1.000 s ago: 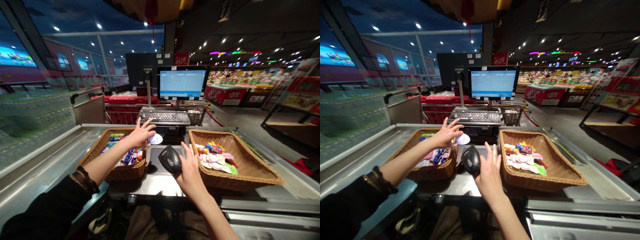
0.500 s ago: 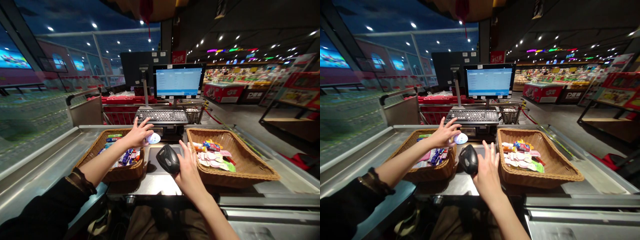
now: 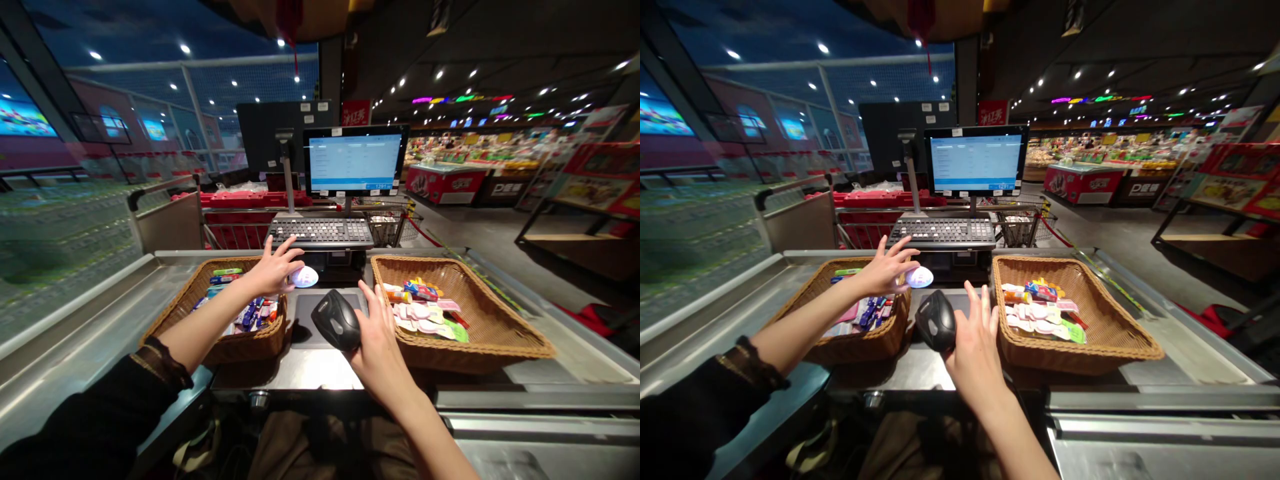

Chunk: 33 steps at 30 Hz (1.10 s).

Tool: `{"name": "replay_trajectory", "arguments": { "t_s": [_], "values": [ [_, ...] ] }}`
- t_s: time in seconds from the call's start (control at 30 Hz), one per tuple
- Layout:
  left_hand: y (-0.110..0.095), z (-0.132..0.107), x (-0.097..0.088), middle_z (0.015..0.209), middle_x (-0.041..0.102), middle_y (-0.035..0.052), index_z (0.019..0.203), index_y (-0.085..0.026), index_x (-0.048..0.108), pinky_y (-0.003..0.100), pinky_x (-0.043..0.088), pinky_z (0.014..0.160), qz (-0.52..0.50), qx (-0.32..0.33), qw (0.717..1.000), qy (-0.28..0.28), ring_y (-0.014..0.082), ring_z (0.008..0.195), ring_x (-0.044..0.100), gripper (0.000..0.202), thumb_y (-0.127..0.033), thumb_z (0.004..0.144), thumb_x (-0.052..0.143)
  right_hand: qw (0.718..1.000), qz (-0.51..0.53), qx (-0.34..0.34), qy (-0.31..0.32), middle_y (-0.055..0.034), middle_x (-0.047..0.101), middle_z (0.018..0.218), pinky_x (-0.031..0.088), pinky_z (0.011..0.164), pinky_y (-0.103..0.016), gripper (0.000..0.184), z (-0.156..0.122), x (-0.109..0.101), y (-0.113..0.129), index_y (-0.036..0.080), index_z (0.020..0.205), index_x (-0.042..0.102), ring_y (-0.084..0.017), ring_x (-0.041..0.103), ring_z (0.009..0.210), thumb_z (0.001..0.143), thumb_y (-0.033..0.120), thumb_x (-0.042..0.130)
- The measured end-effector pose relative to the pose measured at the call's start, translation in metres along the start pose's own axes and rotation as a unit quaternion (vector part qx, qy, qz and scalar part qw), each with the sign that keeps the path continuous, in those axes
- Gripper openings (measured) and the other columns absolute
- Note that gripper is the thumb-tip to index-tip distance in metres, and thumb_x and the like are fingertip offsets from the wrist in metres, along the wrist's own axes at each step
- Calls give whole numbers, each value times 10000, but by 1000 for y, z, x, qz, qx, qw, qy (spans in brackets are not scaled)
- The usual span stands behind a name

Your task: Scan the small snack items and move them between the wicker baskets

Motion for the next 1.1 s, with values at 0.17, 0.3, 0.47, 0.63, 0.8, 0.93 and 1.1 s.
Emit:
{"name": "replay_trajectory", "arguments": {
  "t_s": [0.17, 0.3, 0.47, 0.63, 0.8, 0.93, 1.1],
  "values": [
    [0, -2, 1, 1454, 532, 118, 1143, -257, 683, 768, -28, 1134, -6, -3, 1000, -2, 404, 1508, 204, 386, -270, 759, 731, 1000, 3, -2, -3, -178, 262, 1616, 234, 1156, -726, 315, -1, 0, 0, 171, 1018, 644, -424, 84, 1544, 751, 45, 536],
    [-2, -2, 0, 1463, 522, 129, 1159, -246, 674, 776, -18, 1130, -9, -6, 1000, 1, 406, 1506, 204, 397, -269, 766, 728, 1000, 1, -7, 0, -180, 235, 1622, 244, 1146, -736, 299, -1, 1, 0, 177, 1015, 635, -431, 80, 1542, 760, 54, 541],
    [-12, 6, -3, 1466, 513, 116, 1176, -262, 659, 789, -8, 1121, -31, 8, 999, -13, 409, 1507, 193, 404, -294, 777, 718, 999, 6, 9, -44, -178, 246, 1612, 240, 1167, -713, 358, -3, -7, -5, 179, 1108, 640, -422, 125, 1537, 779, 78, 542],
    [-39, 36, -3, 1462, 517, 121, 1154, -251, 662, 788, 30, 1125, -51, 39, 997, -36, 407, 1507, 194, 363, -316, 798, 685, 987, -13, 79, -139, -186, 272, 1593, 231, 1208, -643, 394, -10, -40, -37, 159, 1179, 630, -389, 188, 1525, 786, 166, 603],
    [-89, 87, 8, 1455, 511, 143, 1153, -224, 663, 791, 92, 1123, -98, 82, 991, -46, 419, 1499, 208, 373, -356, 804, 675, 954, -30, 180, -236, -217, 313, 1551, 262, 1201, -617, 322, -33, -84, -83, 137, 1094, 645, -387, 289, 1485, 782, 216, 629],
    [-143, 134, 18, 1485, 470, 152, 1178, -216, 665, 790, 118, 1122, -136, 114, 984, -18, 419, 1508, 178, 401, -374, 810, 675, 930, -47, 219, -292, -202, 395, 1489, 268, 1214, -581, 296, -60, -108, -112, 152, 1059, 661, -354, 311, 1475, 774, 229, 644],
    [-198, 180, 33, 1441, 501, 173, 1098, -196, 705, 796, 128, 1111, -117, 136, 982, 54, 432, 1500, 184, 386, -441, 803, 674, 916, -56, 242, -314, -195, 483, 1398, 242, 1229, -561, 263, -85, -122, -131, 153, 1012, 689, -338, 287, 1493, 782, 271, 646]
  ]
}}
Point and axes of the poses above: each hand's wrist, its own z-axis towards the middle knuckle, its own x-axis out of the palm, y = z × x, the point moved 1 cm from there along z, towards the middle knuckle
